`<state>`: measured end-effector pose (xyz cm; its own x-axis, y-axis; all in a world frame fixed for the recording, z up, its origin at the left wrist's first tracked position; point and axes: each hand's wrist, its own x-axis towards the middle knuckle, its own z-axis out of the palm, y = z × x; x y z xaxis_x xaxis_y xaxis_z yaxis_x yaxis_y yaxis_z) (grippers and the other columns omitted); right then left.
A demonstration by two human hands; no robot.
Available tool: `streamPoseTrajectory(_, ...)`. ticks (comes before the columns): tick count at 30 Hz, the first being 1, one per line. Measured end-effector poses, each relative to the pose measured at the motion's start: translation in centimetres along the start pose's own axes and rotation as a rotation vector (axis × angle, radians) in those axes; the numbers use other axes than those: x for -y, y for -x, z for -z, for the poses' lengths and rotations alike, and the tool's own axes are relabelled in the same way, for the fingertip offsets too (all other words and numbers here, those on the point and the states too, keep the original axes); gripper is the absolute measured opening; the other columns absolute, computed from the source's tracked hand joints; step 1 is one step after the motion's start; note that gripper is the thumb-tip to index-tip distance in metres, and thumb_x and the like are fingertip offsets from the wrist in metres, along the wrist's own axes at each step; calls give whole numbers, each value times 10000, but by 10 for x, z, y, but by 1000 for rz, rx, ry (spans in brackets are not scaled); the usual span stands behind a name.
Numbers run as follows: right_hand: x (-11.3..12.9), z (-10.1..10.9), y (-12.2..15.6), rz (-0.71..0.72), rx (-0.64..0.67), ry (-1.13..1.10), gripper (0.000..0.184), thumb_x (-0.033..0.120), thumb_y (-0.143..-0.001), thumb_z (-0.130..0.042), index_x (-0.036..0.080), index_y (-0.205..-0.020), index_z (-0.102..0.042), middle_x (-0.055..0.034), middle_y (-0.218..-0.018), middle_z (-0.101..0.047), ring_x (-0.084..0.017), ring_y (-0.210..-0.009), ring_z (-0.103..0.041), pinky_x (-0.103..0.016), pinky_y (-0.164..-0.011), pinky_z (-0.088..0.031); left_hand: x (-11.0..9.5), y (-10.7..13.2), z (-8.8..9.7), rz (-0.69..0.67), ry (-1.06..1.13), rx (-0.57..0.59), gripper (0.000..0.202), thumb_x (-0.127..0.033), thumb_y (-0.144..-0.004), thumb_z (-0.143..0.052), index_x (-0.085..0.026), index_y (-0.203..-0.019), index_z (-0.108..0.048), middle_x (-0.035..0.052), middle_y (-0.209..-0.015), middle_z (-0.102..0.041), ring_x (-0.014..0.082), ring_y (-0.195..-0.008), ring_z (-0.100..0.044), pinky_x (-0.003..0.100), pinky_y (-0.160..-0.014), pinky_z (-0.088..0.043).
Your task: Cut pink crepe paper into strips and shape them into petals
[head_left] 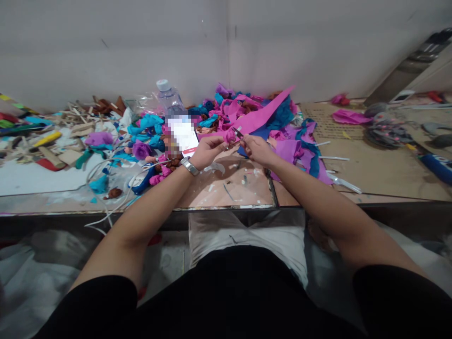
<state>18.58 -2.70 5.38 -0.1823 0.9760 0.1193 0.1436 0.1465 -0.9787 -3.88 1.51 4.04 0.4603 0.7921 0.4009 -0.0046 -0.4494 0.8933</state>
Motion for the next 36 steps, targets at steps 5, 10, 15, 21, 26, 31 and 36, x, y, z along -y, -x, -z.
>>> streamPoseTrajectory(5,1,0,0,-28,-4,-16,489,502,-1147,-408,208,-767,-500,89,-566,-297,-84,-487,-225,-207,-450,-199,-2,-1,0,-9,-34,-7,492,-663,-839,-836,-175,-905,-827,65,-885,-793,195,-830,-713,333,-820,-554)
streamPoseTrajectory(10,3,-1,0,-44,-2,-32,495,520,-1142,-416,208,-766,-503,87,-565,-296,-85,-487,-218,-208,-445,-189,-2,-1,0,-26,-33,-1,478,-660,-845,-830,-190,-930,-837,69,-909,-800,203,-841,-720,344,-819,-561)
streamPoseTrajectory(15,2,0,1,-44,-5,-16,519,588,-1124,-422,214,-773,-497,85,-575,-288,-85,-490,-221,-206,-445,-198,-3,-1,0,-26,-51,-8,485,-668,-844,-827,-194,-944,-842,71,-906,-804,209,-839,-720,349,-815,-567)
streamPoseTrajectory(21,4,-1,1,-60,-4,-17,519,595,-1119,-432,219,-766,-484,88,-577,-281,-84,-484,-209,-215,-446,-195,0,-1,1,-13,-45,-5,487,-669,-840,-830,-190,-925,-835,73,-909,-804,210,-848,-727,349,-821,-575)
streamPoseTrajectory(26,3,-1,1,-59,-6,-27,498,543,-1139,-412,214,-773,-488,92,-578,-281,-81,-485,-209,-213,-453,-195,0,-1,1,-4,-38,-8,476,-653,-843,-836,-186,-939,-839,78,-926,-805,220,-870,-739,372,-859,-586)
streamPoseTrajectory(31,2,-1,1,-42,-8,-20,521,599,-1117,-441,214,-770,-497,91,-581,-288,-81,-486,-213,-218,-450,-204,-2,-1,0,5,-29,-7,486,-663,-832,-840,-188,-937,-844,83,-932,-813,221,-865,-742,372,-854,-588)
streamPoseTrajectory(36,5,-3,2,-49,-27,-35,532,611,-1116,-427,210,-779,-520,90,-559,-290,-86,-483,-210,-230,-445,-191,-4,-1,0,-11,-33,-9,506,-681,-824,-840,-186,-927,-845,85,-925,-811,212,-851,-739,354,-829,-584)
